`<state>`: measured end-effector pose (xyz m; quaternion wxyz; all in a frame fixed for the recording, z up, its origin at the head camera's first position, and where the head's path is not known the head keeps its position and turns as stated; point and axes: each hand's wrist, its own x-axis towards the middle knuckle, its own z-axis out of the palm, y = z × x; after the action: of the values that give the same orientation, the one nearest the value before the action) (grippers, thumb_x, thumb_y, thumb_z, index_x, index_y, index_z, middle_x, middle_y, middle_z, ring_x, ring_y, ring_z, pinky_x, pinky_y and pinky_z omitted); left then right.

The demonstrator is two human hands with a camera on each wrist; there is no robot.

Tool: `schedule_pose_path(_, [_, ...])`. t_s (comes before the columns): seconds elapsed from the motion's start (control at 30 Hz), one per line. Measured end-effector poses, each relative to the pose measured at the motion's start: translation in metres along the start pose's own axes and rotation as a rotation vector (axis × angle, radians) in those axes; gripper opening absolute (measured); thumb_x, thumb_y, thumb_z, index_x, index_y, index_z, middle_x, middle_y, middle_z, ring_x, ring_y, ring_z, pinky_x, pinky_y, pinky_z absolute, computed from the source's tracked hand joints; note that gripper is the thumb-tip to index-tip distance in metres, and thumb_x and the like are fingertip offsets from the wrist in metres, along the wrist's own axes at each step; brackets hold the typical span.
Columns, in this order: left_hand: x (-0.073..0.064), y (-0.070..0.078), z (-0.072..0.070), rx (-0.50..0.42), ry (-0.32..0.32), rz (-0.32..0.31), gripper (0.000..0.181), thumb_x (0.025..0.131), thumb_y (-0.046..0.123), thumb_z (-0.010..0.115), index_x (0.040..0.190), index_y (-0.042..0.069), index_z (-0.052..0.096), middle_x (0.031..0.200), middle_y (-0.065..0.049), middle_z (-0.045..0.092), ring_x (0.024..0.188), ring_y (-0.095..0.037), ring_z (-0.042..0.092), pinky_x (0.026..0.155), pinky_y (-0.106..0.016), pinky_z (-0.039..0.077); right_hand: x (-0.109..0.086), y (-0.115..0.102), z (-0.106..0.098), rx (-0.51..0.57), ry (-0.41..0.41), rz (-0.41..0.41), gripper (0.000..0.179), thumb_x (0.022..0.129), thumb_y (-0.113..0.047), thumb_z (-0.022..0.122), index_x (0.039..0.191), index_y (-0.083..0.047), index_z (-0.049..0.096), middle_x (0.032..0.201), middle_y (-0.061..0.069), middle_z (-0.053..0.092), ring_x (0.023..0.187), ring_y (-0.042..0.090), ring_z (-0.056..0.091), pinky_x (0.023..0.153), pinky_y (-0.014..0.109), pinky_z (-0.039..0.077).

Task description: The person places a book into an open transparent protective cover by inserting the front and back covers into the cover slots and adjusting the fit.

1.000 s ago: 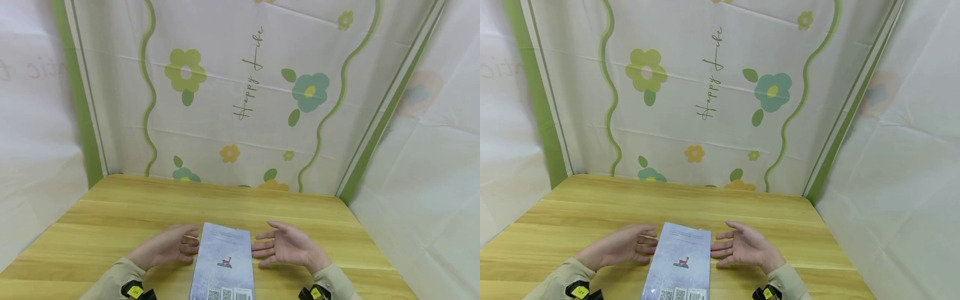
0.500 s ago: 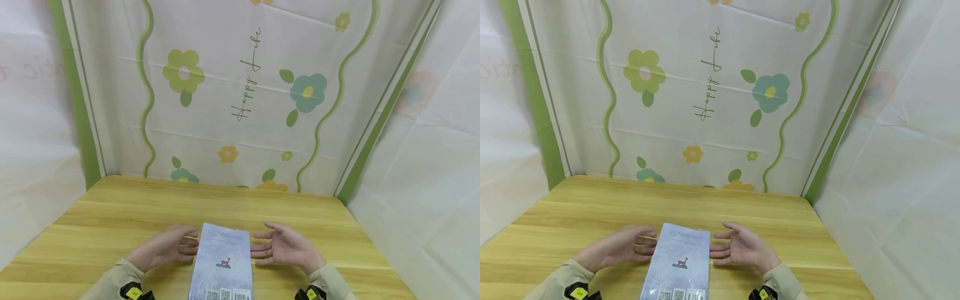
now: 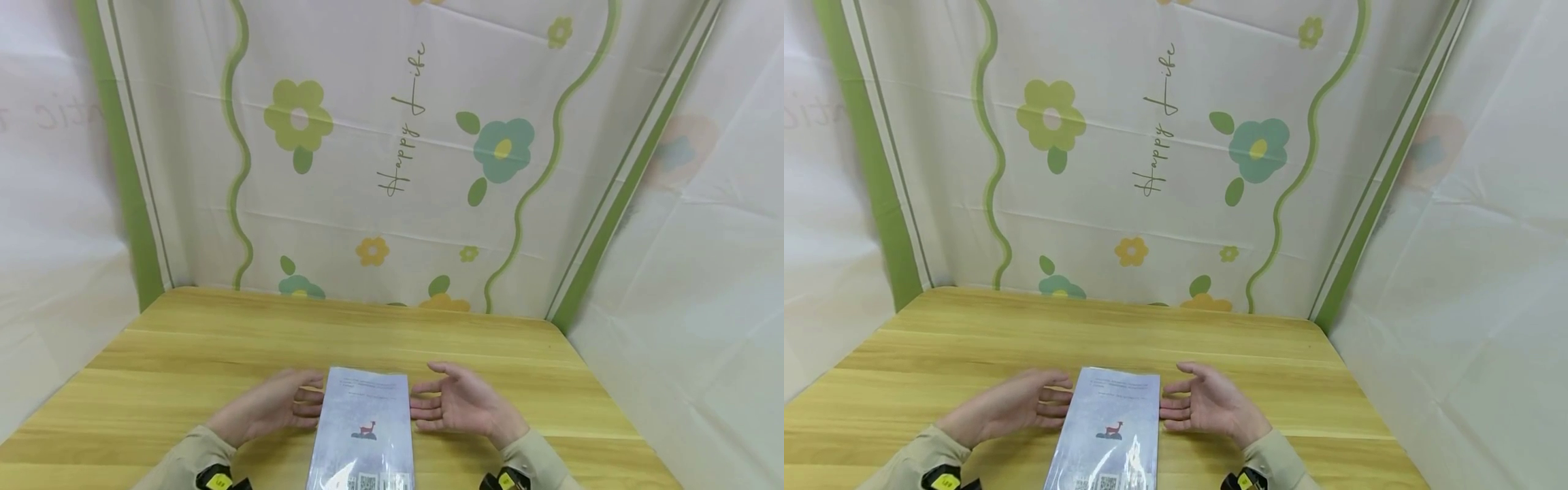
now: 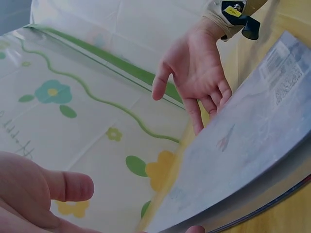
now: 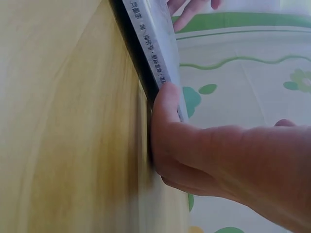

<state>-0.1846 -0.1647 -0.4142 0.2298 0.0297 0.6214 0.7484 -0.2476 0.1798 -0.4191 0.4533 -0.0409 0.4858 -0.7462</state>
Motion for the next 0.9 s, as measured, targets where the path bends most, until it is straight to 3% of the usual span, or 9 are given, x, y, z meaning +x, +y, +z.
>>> schedule_pose_path(0.3, [0.000,0.000,0.002,0.016,-0.021,0.014,0.055,0.101,0.033,0.052,0.127,-0.015,0.046,0.121,-0.031,0.055,0.109,-0.036,0.058,0.095,-0.048,0.049,0.006,0.006,0.004,-0.064,0.045,-0.049,0.061,0.103,-0.034,0.043,0.136,0.017,0.031,0.126,0.028,0.042,0.116,0.034,0.046,0.108,0.046,0.035])
schedule_pose_path(0.63, [0.000,-0.001,0.003,0.046,-0.037,0.025,0.060,0.102,0.034,0.049,0.134,-0.017,0.042,0.122,-0.028,0.058,0.113,-0.039,0.057,0.095,-0.049,0.048,0.012,0.012,0.007,-0.149,0.080,-0.101,0.035,0.103,-0.025,0.043,0.117,0.006,0.051,0.120,0.022,0.051,0.110,0.032,0.053,0.103,0.045,0.040])
schedule_pose_path(0.77, [0.000,-0.001,0.003,0.042,-0.044,0.027,0.061,0.102,0.035,0.051,0.133,-0.016,0.043,0.122,-0.028,0.058,0.113,-0.039,0.057,0.095,-0.049,0.048,0.015,0.014,0.007,-0.129,0.051,-0.099,0.023,0.102,-0.021,0.044,0.110,0.000,0.052,0.119,0.022,0.052,0.110,0.032,0.053,0.103,0.046,0.041])
schedule_pose_path(0.9, [0.001,0.000,0.004,0.030,-0.045,0.024,0.063,0.101,0.036,0.051,0.134,-0.017,0.041,0.123,-0.030,0.057,0.115,-0.041,0.056,0.095,-0.049,0.048,0.017,0.014,0.009,-0.137,0.002,-0.094,0.027,0.102,-0.016,0.043,0.120,0.003,0.048,0.123,0.024,0.052,0.111,0.032,0.054,0.103,0.045,0.042])
